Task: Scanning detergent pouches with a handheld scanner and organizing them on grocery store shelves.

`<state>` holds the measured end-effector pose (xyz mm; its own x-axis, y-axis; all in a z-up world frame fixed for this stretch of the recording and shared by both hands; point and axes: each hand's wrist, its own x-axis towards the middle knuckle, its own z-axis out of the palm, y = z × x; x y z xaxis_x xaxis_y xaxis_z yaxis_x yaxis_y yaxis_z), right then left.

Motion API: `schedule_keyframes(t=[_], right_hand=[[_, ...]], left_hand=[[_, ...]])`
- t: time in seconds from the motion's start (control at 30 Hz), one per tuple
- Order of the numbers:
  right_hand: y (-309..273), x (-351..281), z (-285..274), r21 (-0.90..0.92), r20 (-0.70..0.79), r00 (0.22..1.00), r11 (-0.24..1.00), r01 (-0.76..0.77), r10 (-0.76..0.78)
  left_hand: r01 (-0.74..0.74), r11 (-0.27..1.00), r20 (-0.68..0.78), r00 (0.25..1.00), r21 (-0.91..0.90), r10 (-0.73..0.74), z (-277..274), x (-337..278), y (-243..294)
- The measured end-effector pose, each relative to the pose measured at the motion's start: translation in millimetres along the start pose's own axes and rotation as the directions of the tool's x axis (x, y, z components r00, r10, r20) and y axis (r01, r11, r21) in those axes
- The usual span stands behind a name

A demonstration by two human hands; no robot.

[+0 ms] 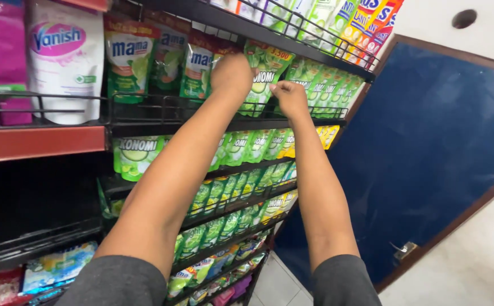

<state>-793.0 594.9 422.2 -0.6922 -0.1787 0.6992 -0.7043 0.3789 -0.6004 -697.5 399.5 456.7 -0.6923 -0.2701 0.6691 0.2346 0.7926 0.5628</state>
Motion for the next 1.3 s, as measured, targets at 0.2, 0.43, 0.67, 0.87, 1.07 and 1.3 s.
schedule_keyframes(t=[0.2, 0.43, 0.67, 0.87, 1.07, 1.3], right_hand=[[19.4, 6.5, -5.7, -0.227, -0.111, 0.993, 0.974, 0.019, -0.046], [27.7, 14.2, 9.7, -0.339, -0.173, 0.984, 0.940, -0.018, -0.043], [45.3, 8.4, -3.9, -0.204, -0.188, 0.980, 0.979, 0.023, -0.062], [62.3, -11.7, -14.5, 0.051, -0.276, 0.960, 0.997, 0.064, -0.048], [81.6, -2.6, -21.0, 0.116, -0.369, 0.924, 0.982, 0.152, -0.100], [87.1, -3.9, -26.6, 0.072, -0.364, 0.918, 0.977, 0.198, -0.159]], left_hand=[[0.059, 0.997, -0.019, 0.998, 0.041, -0.058, 30.9, -0.6, 10.1], [0.109, 0.987, -0.101, 0.990, 0.121, -0.097, 58.7, 21.0, 1.3], [0.093, 0.990, -0.001, 0.996, 0.107, -0.094, 16.6, -7.2, 27.4], [0.081, 0.992, 0.140, 0.986, 0.098, -0.095, 36.9, -7.7, 33.0], [0.070, 0.996, 0.139, 0.987, 0.051, -0.076, 66.3, -3.5, 33.9], [0.087, 0.994, 0.183, 0.978, 0.069, -0.098, 59.5, -9.5, 40.2]])
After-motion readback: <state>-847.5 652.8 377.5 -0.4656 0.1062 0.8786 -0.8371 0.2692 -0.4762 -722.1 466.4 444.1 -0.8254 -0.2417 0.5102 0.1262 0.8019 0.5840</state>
